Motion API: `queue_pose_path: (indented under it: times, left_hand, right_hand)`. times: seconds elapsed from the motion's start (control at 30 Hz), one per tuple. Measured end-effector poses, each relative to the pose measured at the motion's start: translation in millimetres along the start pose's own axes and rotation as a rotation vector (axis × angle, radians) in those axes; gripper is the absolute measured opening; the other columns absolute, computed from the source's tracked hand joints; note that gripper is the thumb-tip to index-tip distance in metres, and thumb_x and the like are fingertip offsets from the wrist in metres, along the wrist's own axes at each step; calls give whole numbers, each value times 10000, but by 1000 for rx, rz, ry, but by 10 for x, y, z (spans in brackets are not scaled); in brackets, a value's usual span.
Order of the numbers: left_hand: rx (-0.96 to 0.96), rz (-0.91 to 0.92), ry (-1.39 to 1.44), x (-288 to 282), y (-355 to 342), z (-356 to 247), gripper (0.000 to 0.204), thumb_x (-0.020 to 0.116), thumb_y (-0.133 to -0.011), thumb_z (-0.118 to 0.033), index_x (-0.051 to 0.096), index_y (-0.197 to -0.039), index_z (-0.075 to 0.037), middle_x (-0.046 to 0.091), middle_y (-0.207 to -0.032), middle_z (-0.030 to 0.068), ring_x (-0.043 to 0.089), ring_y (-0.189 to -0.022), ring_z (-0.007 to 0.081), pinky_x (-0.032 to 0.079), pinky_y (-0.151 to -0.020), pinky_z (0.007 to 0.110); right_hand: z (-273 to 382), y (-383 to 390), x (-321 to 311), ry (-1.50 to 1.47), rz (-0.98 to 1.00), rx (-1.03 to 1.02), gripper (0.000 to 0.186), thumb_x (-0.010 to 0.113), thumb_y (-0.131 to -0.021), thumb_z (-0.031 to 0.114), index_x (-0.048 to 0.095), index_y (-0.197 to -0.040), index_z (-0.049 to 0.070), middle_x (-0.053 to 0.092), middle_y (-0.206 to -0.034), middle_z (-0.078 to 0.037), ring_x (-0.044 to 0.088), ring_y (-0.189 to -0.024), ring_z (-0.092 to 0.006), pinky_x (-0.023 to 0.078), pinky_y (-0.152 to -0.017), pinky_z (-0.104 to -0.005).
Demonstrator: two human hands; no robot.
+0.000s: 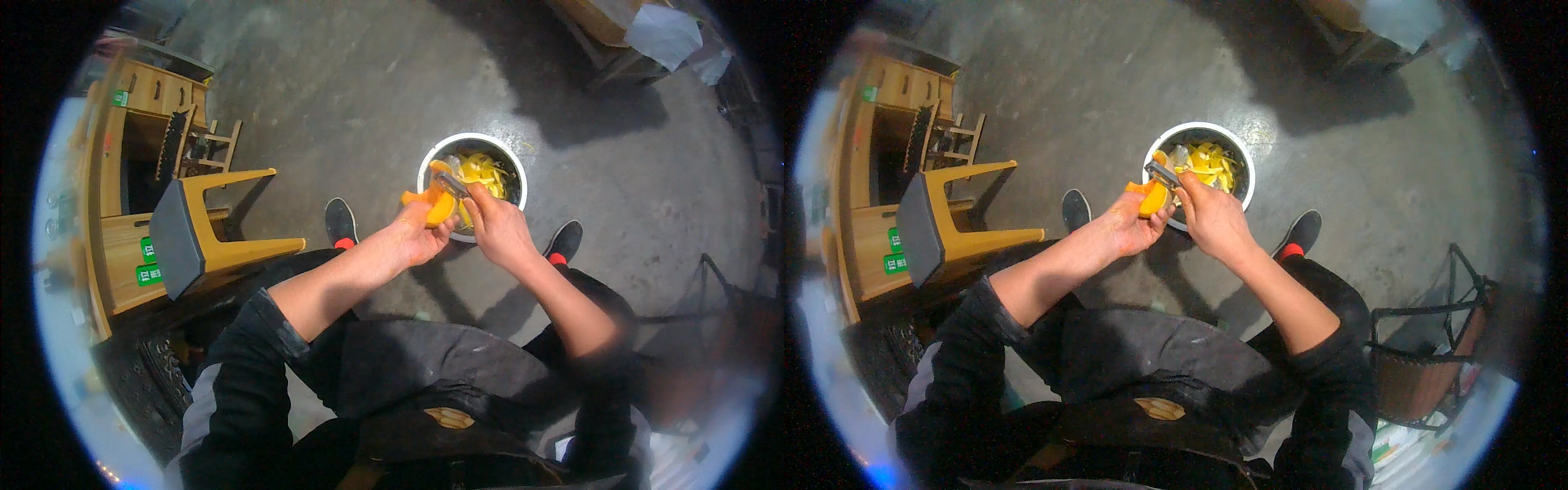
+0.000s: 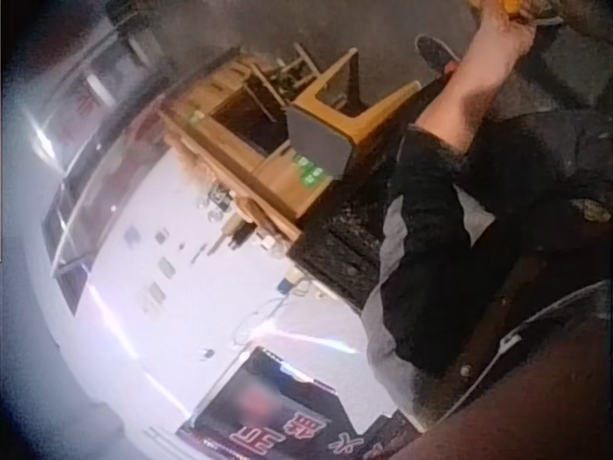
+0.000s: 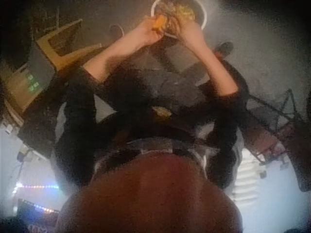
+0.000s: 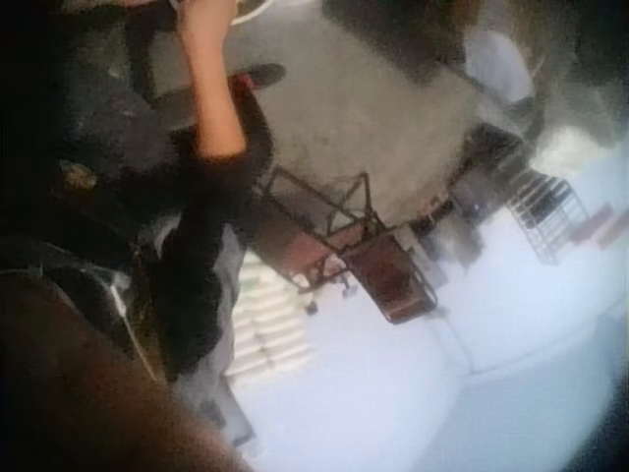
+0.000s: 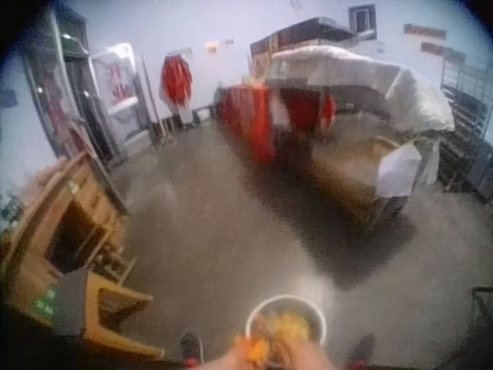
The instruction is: The person sits on a low stool and peels a large yellow melon using a peeler, collecting the peels in a metal bowl on the floor. The person rotates the melon to remove the skin in long strips and finishes by placing the peeled melon on a nearby wooden table.
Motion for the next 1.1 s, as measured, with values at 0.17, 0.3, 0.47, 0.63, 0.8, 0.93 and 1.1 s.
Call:
queue_pose_path:
  times: [0.17,0.3,0.47,0.63,0.8,0.93,1.1]
  left_hand:
    - [1,-28,-29,-71,-66,19,251,457,-1132,-242,595,-1284,-98,674,-988,78,630,-692,121,526,-545,179]
    - [36,-8,20,-86,3,182,274,448,-1125,-227,589,-1315,-90,677,-1015,113,623,-712,140,533,-568,190]
    - [-65,27,-45,-161,86,386,334,421,-1110,-216,562,-1377,-76,676,-1026,150,602,-701,148,535,-584,206]
    - [-106,73,-62,-197,81,277,328,414,-1109,-232,578,-1331,-54,679,-994,138,616,-696,140,537,-568,210]
    - [-40,49,59,-175,66,222,303,415,-1107,-222,612,-1258,-49,683,-964,132,643,-697,145,560,-567,218]
    - [-69,37,84,-181,65,207,296,422,-1108,-224,618,-1248,-53,683,-974,141,652,-707,155,580,-584,225]
    - [-125,54,90,-193,98,191,297,435,-1109,-235,614,-1255,-48,683,-1004,146,652,-710,169,581,-586,229]
  right_hand:
    - [-98,58,155,-58,23,91,238,567,-1074,253,589,-1243,87,705,-850,-274,698,-819,-492,537,-687,-601]
    - [-313,53,291,-142,27,266,297,533,-1089,284,590,-1302,84,712,-933,-308,696,-917,-511,545,-762,-602]
    - [-580,110,355,-150,34,382,321,501,-1102,306,611,-1328,106,718,-1032,-307,686,-997,-511,535,-829,-604]
    - [-387,158,279,-216,-84,357,276,536,-1092,272,615,-1278,84,716,-967,-297,694,-958,-509,550,-794,-577]
    - [18,338,111,-169,-103,-49,240,638,-1024,154,628,-1247,65,727,-923,-242,735,-852,-429,582,-686,-502]
    - [65,320,51,41,-96,-139,289,657,-998,171,623,-1272,86,717,-920,-202,735,-796,-403,590,-663,-494]
    - [13,315,51,129,-18,-136,304,652,-990,174,606,-1279,91,684,-888,-171,723,-751,-397,580,-629,-510]
Point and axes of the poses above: each hand's wrist, its own y-axis away from the middle knuckle, its own x-axis out of the palm, z = x × y, the point moved 1 cm from there along -y, towards the middle knuckle
